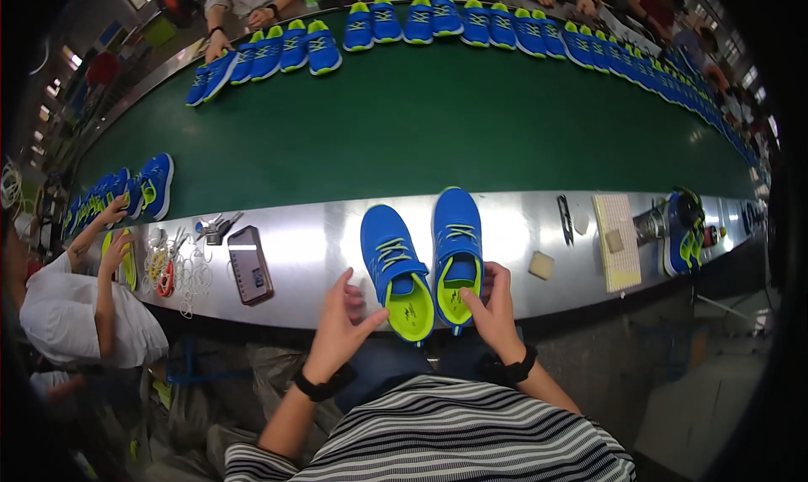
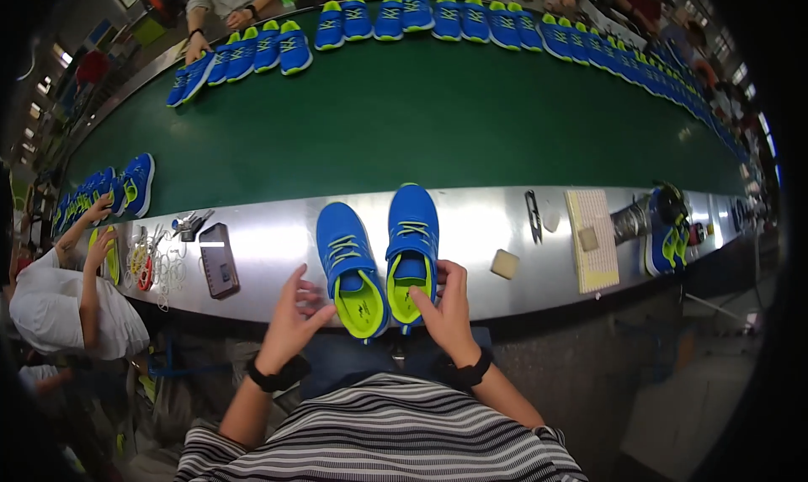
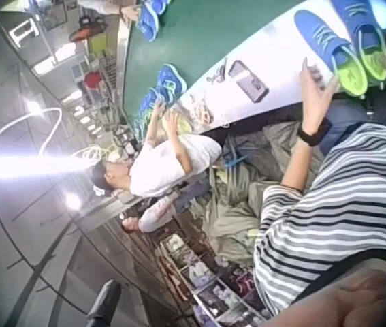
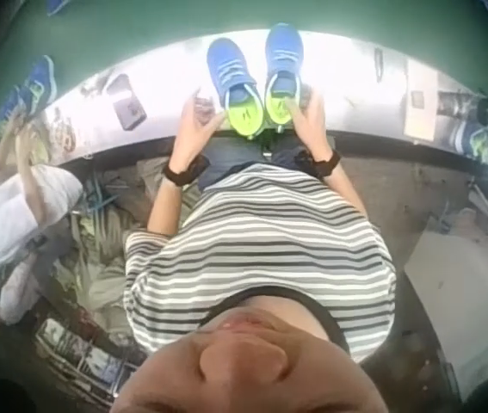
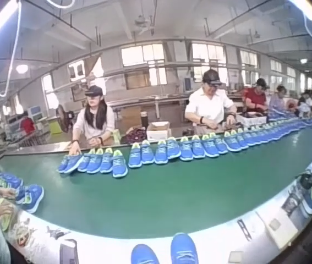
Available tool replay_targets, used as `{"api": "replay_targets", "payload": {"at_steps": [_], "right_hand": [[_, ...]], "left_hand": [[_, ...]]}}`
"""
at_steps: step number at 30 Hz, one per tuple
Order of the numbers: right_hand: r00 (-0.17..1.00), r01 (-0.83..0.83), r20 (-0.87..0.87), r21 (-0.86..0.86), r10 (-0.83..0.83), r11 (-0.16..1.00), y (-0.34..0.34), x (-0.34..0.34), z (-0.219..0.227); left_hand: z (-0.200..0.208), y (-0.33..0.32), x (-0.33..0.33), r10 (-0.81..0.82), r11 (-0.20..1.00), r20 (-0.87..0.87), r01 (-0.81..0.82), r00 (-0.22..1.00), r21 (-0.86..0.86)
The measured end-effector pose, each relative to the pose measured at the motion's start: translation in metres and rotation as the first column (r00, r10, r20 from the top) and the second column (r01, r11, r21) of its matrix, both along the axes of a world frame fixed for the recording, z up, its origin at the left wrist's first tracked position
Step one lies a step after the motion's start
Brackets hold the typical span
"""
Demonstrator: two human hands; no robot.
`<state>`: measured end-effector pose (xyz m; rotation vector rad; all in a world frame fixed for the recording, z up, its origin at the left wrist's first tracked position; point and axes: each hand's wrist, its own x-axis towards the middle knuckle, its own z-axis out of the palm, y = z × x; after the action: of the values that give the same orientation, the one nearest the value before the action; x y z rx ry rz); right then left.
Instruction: Inspecting pairs of blue athletic shoes on a factory conveyor belt.
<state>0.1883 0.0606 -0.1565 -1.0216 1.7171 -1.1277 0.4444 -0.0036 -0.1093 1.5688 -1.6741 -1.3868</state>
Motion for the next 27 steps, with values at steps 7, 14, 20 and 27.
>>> {"api": "replay_targets", "payload": {"at_steps": [7, 14, 20, 27], "right_hand": [[0.968, -0.15, 0.203, -0.012, 0.149, 0.989, 0.009, -0.032, 0.012], [0.681, -0.143, 0.728, 0.022, 0.082, 0.99, 0.018, -0.018, 0.019], [0.566, -0.036, 0.812, -0.145, 0.14, 0.989, 0.023, -0.009, 0.032], [0.911, -0.19, -0.397, -0.639, -0.109, 0.745, 0.01, -0.026, 0.052]], "left_hand": [[-0.041, 0.026, -0.025, 0.11, 0.993, -0.386, -0.087, 0.916, 0.076], [-0.032, 0.024, -0.021, 0.28, 0.909, -0.627, 0.009, 0.727, 0.416], [0.002, 0.028, -0.025, 0.403, 0.873, -0.788, 0.062, 0.466, 0.483], [0.032, 0.015, -0.018, 0.007, 0.521, -0.021, -0.022, 1.0, -0.853]]}}
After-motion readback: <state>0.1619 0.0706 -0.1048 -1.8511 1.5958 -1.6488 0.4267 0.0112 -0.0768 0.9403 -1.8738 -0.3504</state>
